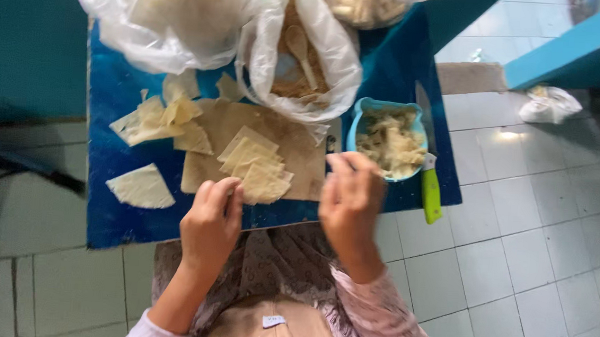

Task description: The person sits at a small blue table folding dumplings. They take thin dough wrappers, place filling from a blue bowl onto a wrapper using a spoon, fold and pinch the wrapper closed by hand, and set the finished dumpling on a growing pile on the cutting board.

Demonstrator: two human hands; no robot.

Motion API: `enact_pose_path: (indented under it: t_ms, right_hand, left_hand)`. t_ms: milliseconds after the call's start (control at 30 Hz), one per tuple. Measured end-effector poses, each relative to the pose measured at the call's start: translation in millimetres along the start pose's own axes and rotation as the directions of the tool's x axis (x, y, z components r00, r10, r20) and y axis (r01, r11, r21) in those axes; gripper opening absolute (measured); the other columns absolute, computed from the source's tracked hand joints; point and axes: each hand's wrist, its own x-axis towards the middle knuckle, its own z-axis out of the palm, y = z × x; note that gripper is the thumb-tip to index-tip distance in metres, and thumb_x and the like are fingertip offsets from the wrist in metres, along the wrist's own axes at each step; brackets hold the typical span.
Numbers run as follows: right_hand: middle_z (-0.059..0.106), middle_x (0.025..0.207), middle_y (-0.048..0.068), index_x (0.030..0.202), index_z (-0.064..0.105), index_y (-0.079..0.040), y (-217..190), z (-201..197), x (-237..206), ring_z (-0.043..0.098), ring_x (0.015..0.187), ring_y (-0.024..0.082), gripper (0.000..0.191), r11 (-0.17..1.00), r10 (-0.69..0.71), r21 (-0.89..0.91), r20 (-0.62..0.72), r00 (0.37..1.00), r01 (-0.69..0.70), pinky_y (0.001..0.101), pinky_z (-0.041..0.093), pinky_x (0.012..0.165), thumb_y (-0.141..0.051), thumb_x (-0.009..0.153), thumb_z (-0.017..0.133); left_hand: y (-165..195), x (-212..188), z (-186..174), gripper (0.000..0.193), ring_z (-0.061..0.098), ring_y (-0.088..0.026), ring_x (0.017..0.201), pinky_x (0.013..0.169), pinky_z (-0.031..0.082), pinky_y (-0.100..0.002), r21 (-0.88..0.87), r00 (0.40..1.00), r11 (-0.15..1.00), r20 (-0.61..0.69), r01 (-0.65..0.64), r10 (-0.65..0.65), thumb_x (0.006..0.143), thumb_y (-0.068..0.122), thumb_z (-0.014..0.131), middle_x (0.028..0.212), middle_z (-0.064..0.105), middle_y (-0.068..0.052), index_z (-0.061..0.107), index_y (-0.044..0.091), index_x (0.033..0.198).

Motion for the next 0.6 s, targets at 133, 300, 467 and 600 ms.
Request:
enact_pose_path:
  t_ms: [133,300,467,600]
  right_hand:
    - [0.056,0.138,0.022,0.119,0.069,-0.004,58,-39,2,0.043,0.138,0.045,0.033,0.966,-0.008,-0.252,0.176,0.984,0.053,0.0549,0.034,0.113,-0.01,0.086,0.075]
    - [0.057,0.139,0.017,0.102,0.068,-0.007,81,-41,3,0.043,0.142,0.044,0.022,0.981,-0.003,-0.188,0.277,0.961,0.058,0.0549,0.032,0.117,-0.007,0.082,0.077]
    - [0.056,0.131,0.018,0.09,0.062,-0.006,70,-60,24,0.049,0.131,0.039,0.023,0.997,0.076,-0.044,0.322,0.944,-0.065,0.0505,0.037,0.109,-0.007,0.074,0.079]
    - [0.053,0.145,0.017,0.117,0.064,-0.007,28,-29,25,0.05,0.139,0.035,0.039,0.908,-0.141,0.411,0.485,0.863,-0.083,0.0444,0.041,0.116,0.01,0.082,0.058]
  left_hand:
    - [-6,-5,1,0.02,0.053,-0.017,0.06,0.056,0.046,-0.03,-0.189,0.992,0.977,-0.066,0.097,-0.111,0.096,0.006,0.075,0.082,0.056,-0.007,0.067,0.007,0.114]
    - [-12,-8,5,0.021,0.051,-0.014,0.064,0.058,0.046,-0.027,-0.232,0.989,0.971,-0.118,0.059,-0.088,0.097,0.004,0.075,0.084,0.056,-0.006,0.066,0.006,0.116]
    - [-13,-3,4,0.022,0.056,-0.018,0.065,0.058,0.048,-0.03,-0.202,0.99,0.979,-0.141,-0.007,-0.022,0.094,0.004,0.076,0.083,0.058,-0.007,0.066,0.008,0.113]
    - [-12,0,1,0.023,0.065,-0.027,0.081,0.068,0.053,-0.035,-0.069,0.94,0.952,-0.197,-0.298,0.28,0.092,0.006,0.077,0.094,0.063,-0.006,0.065,0.014,0.11]
